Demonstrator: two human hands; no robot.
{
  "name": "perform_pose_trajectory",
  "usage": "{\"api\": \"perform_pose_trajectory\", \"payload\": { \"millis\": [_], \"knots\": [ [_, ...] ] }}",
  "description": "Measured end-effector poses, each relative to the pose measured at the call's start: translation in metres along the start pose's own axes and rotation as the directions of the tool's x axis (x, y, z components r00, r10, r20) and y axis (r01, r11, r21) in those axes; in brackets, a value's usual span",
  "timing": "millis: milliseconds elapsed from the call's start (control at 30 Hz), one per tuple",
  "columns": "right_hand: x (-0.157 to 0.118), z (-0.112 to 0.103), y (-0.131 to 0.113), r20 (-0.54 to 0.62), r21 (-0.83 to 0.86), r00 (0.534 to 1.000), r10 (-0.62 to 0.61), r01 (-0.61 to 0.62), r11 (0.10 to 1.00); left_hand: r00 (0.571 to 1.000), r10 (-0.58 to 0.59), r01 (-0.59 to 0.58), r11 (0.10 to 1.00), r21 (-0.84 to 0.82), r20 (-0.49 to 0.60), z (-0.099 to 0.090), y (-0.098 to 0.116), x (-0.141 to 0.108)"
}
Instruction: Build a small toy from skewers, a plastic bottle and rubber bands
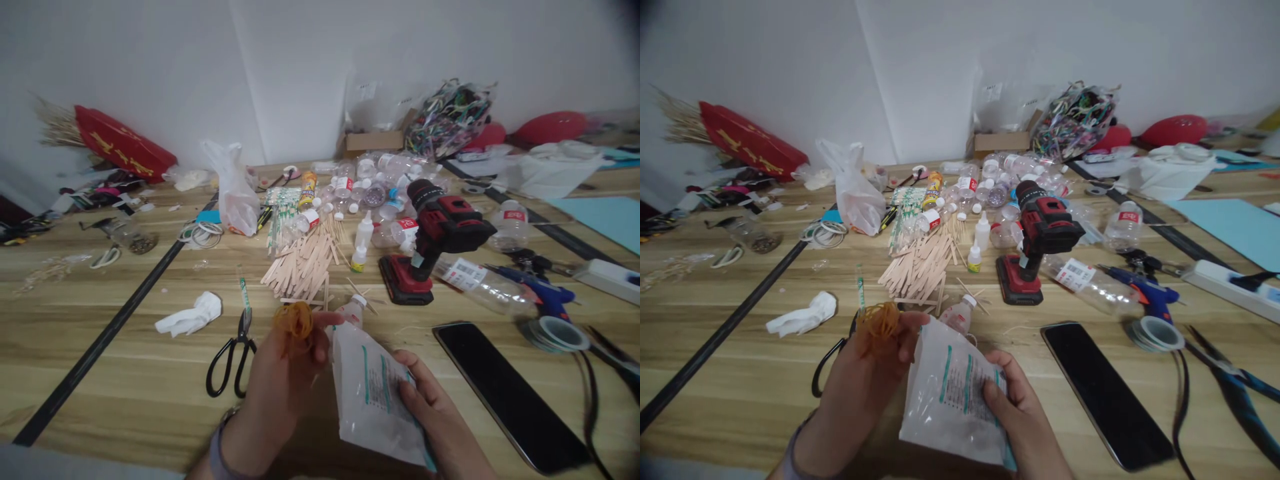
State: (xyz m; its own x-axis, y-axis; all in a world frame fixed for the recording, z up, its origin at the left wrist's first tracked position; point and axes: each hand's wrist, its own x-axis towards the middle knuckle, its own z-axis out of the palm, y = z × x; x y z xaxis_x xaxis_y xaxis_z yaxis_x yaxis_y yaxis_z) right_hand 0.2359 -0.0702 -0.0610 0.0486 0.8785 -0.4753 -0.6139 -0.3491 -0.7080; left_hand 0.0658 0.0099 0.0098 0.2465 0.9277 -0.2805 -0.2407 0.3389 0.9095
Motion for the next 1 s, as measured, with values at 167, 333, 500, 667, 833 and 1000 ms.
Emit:
{"api": "perform_pose_trajectory", "payload": {
  "millis": [167, 333, 500, 667, 833, 1000],
  "knots": [
    [0.002, 0.0, -0.004, 0.015, 0.013, 1.0, 0.003, -0.003, 1.0, 0.998, 0.061, -0.061, 0.996, 0.059, 0.005, 0.002, 0.002, -0.004],
    [-0.001, -0.007, -0.012, -0.096, -0.023, 0.995, -0.028, 0.026, 0.999, 0.998, 0.048, -0.029, 0.938, 0.347, -0.045, -0.023, 0.004, -0.004],
    [-0.005, -0.014, -0.017, -0.147, -0.011, 0.989, -0.006, 0.005, 1.0, 0.995, 0.095, -0.056, 0.326, 0.944, 0.026, -0.068, -0.003, 0.005],
    [-0.002, -0.012, -0.017, -0.165, -0.014, 0.986, 0.026, -0.029, 0.999, 0.989, 0.112, 0.089, 0.09, 0.992, -0.099, -0.088, -0.017, 0.021],
    [-0.001, -0.014, -0.013, -0.144, -0.056, 0.989, 0.043, -0.052, 0.997, 0.985, 0.103, 0.144, -0.051, 0.988, -0.138, -0.092, -0.021, 0.054],
    [0.0, -0.014, -0.011, -0.167, -0.046, 0.985, 0.04, -0.048, 0.998, 0.988, 0.116, 0.114, -0.081, 0.99, -0.104, -0.089, -0.012, 0.067]
  ]
}}
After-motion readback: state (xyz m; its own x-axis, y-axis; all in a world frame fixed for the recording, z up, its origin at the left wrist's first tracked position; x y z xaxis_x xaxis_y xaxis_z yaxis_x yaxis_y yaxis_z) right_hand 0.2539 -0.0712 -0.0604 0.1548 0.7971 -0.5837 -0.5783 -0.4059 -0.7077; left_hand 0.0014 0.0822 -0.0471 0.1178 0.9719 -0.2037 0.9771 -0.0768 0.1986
